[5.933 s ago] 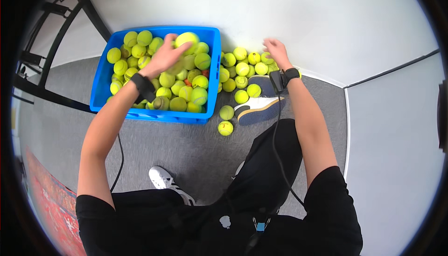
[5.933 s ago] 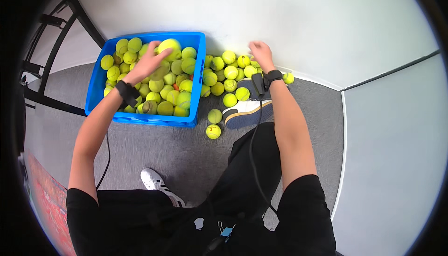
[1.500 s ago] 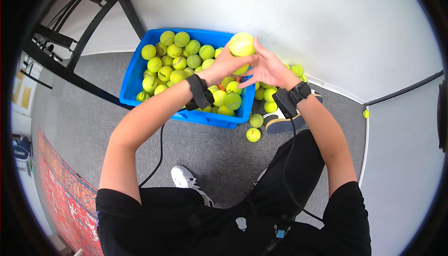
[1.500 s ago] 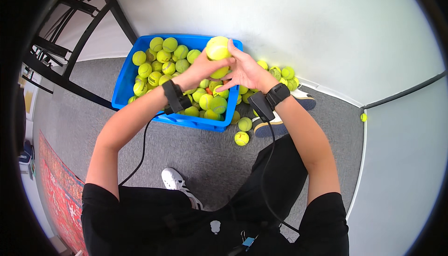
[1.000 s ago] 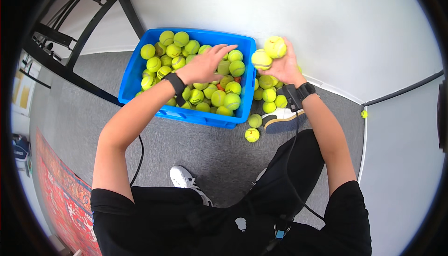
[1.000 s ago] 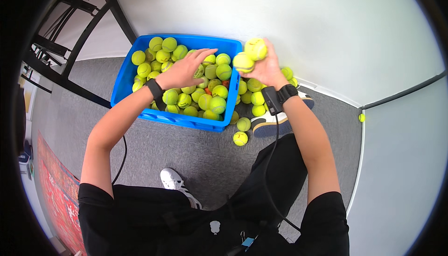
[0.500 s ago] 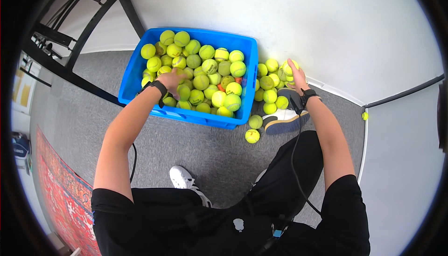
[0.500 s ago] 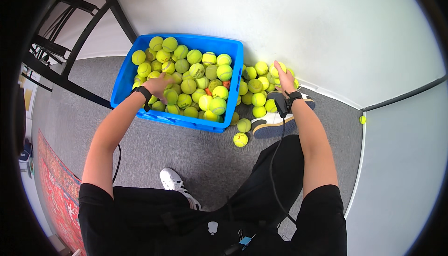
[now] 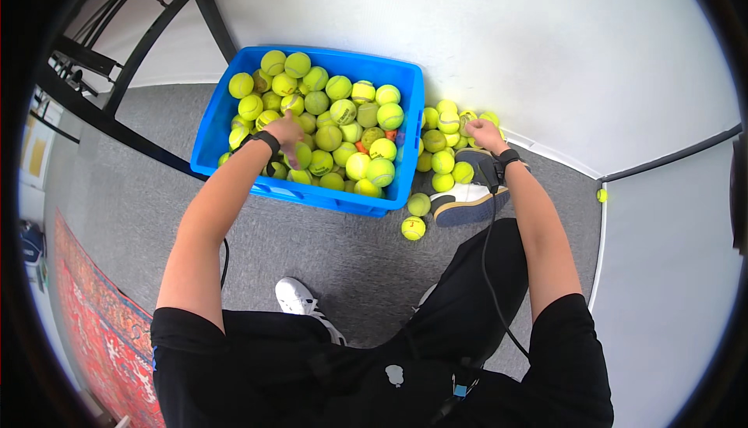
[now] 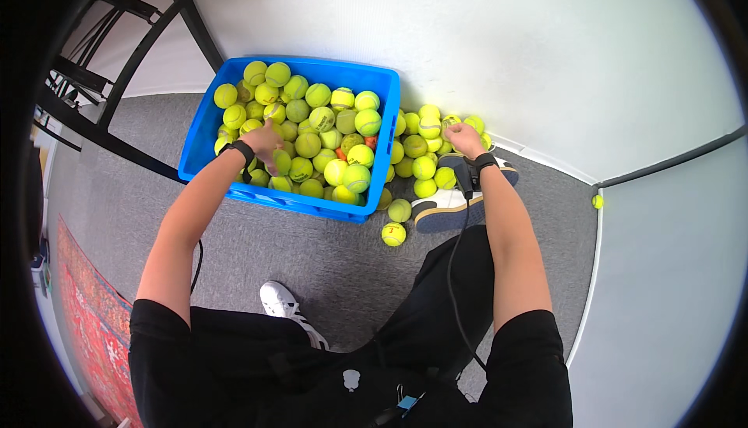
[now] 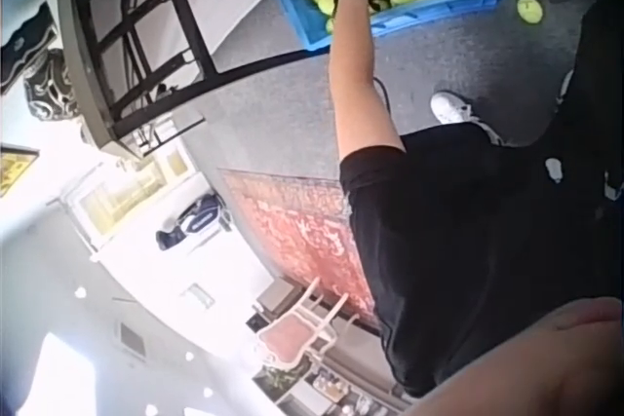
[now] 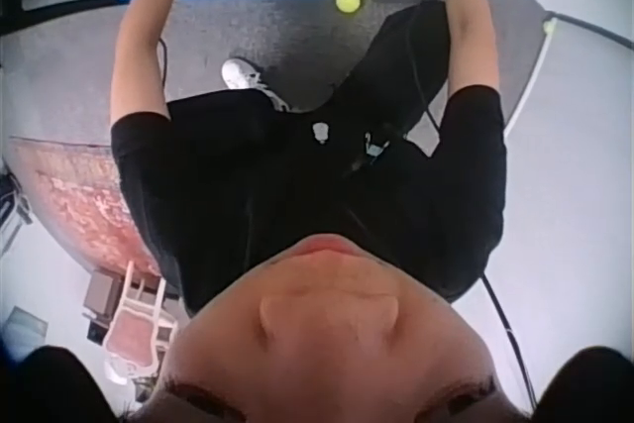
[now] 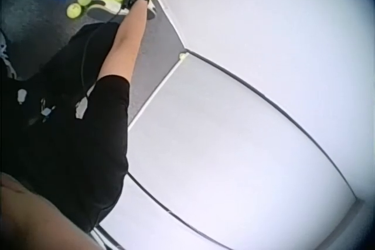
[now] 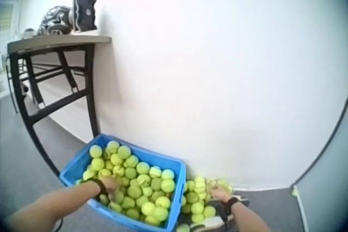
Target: Sort and move various office and decorative objects between different surfaces and containers.
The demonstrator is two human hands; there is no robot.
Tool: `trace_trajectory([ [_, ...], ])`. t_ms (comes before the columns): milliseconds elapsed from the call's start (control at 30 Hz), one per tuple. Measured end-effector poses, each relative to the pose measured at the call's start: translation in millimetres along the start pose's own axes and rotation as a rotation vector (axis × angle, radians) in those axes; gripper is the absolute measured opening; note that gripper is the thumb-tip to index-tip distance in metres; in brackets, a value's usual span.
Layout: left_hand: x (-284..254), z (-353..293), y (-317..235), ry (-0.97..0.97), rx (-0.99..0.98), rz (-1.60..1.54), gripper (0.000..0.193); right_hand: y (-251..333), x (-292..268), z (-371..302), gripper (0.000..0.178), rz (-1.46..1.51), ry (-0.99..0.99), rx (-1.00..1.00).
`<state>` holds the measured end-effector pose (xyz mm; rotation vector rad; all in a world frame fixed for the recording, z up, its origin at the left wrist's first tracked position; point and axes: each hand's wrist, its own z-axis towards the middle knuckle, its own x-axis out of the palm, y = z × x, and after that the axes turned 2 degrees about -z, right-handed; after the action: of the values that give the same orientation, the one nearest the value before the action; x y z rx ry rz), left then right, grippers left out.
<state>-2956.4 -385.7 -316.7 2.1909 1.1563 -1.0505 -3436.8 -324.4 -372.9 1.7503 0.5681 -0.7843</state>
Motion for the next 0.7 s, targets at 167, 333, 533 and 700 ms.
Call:
trace_trajectory([
  [167, -15, -20, 5, -0.064, 0.148, -0.147, 0.073, 6, -6, -3, 0.03, -0.005, -0.174, -0.071],
  [333, -33, -21, -2, -0.412, 0.344, -0.27, 0.07, 46, -1, -3, 0.024, 0.027, -0.14, -0.15],
  [533, -95, -50, -62, -0.845, 0.513, -0.615, 0.062, 207, 8, -71, 0.045, 0.669, 0.168, -0.519],
  [700, -108, -57, -101, -0.836, 0.604, -0.671, 0.073, 245, 28, -105, 0.079, 0.56, 0.055, -0.653],
])
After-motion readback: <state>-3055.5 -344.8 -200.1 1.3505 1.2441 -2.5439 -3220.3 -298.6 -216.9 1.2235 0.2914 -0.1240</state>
